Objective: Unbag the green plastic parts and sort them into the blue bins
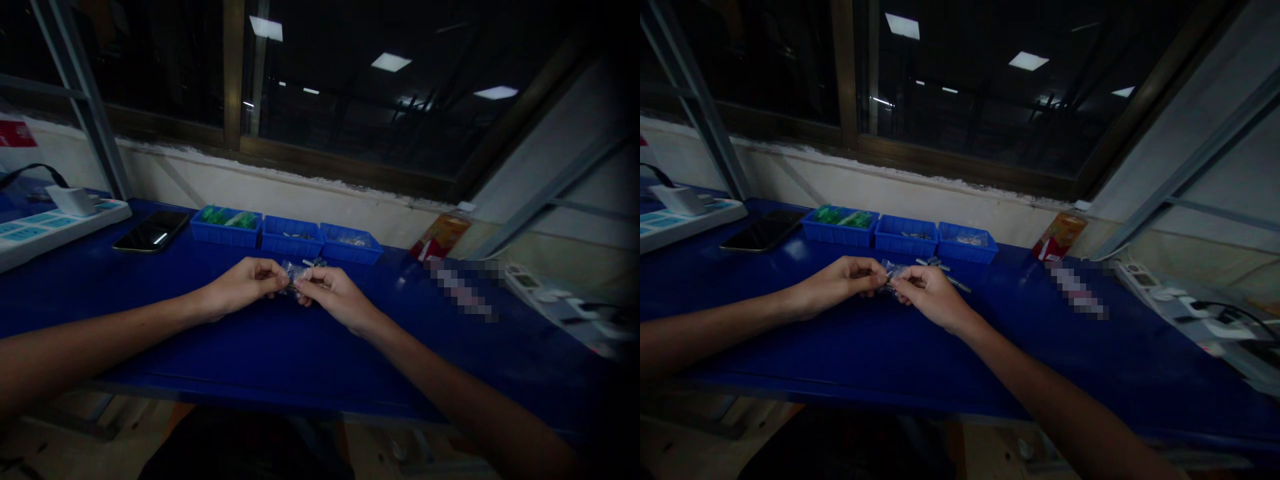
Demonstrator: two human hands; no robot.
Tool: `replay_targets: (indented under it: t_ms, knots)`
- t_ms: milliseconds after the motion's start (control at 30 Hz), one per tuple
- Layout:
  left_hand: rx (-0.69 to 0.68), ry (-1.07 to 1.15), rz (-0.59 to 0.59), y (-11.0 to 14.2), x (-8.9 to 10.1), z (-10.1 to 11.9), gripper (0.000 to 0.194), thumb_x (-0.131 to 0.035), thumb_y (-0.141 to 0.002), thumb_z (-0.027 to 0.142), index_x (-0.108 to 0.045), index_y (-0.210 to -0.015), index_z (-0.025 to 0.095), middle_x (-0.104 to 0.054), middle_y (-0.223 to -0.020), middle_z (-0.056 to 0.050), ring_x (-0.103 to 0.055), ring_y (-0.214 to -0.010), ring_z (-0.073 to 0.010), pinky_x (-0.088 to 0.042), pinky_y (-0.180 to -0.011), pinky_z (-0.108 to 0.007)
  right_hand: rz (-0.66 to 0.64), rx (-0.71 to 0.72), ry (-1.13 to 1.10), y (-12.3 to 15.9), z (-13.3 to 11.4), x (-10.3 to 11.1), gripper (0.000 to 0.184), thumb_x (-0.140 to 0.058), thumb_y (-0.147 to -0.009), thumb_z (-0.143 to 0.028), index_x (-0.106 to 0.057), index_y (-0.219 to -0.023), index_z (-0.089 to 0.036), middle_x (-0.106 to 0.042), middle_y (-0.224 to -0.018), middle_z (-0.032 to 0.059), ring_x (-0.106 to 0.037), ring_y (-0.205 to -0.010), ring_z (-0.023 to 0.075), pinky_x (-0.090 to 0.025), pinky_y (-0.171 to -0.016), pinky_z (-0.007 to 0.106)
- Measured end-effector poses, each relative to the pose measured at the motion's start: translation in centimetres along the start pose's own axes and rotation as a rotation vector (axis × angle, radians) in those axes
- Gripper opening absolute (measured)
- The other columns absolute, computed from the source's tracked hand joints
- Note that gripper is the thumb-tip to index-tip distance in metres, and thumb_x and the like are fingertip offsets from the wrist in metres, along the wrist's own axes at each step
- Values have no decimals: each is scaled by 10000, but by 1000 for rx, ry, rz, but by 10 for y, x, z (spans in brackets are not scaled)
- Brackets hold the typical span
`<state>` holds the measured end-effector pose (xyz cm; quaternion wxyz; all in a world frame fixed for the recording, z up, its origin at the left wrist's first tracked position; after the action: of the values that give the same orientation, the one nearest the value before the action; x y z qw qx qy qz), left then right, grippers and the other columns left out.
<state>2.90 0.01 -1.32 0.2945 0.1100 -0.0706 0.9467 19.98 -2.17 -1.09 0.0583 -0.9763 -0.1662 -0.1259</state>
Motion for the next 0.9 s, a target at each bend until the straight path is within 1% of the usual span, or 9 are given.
replay_targets:
  t_ms: [167,333,533,667,900]
  knots:
    - [31,-6,-15,-1,0,-1,204,-534,-779,312,-568,-790,112,-539,-704,8,-462,-629,-87,-370,-625,-235,51,8,-52,0,0,-2,221,-638,-685,-353,-588,-667,-139,-564,-612,-12,-503,-548,74,-421,-572,241]
    - [39,-14,-19,-1,2,-1,190,-540,-770,303,-570,-770,115,-552,-705,5,-476,-643,-95,-377,-641,-243,92,9,-43,0,0,-1,238,-607,-716,-363,-567,-630,-145,-547,-578,-14,-507,-545,78,-415,-567,241]
    - [3,-30,-29,-2,3,-2,180,-538,-760,294,-576,-762,119,-563,-717,-1,-491,-656,-102,-386,-647,-245,106,41,-24,0,0,0,230,-592,-730,-361,-564,-631,-155,-545,-576,-16,-498,-541,80,-413,-570,243]
    - [-31,-55,-56,-3,4,-3,189,-525,-763,299,-579,-788,119,-570,-733,-9,-496,-663,-105,-395,-654,-246,122,46,-25,0,1,1,240,-594,-725,-376,-567,-644,-152,-545,-580,-17,-501,-542,82,-410,-562,239]
    - [-54,-105,-67,-3,6,-3,181,-499,-777,277,-575,-810,115,-574,-749,-12,-500,-664,-103,-405,-659,-244,130,51,-1,0,0,1,236,-588,-731,-367,-561,-636,-152,-544,-579,-16,-501,-545,82,-413,-559,233]
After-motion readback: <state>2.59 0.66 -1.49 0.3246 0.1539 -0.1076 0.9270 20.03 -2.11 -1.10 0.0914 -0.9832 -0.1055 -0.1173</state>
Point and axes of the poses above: each hand's wrist, its own y-axis away from the middle knuckle, its own x-axis out of the back of the hand, z = x × y, the point moved 1 cm from there along -y, towards the middle knuckle
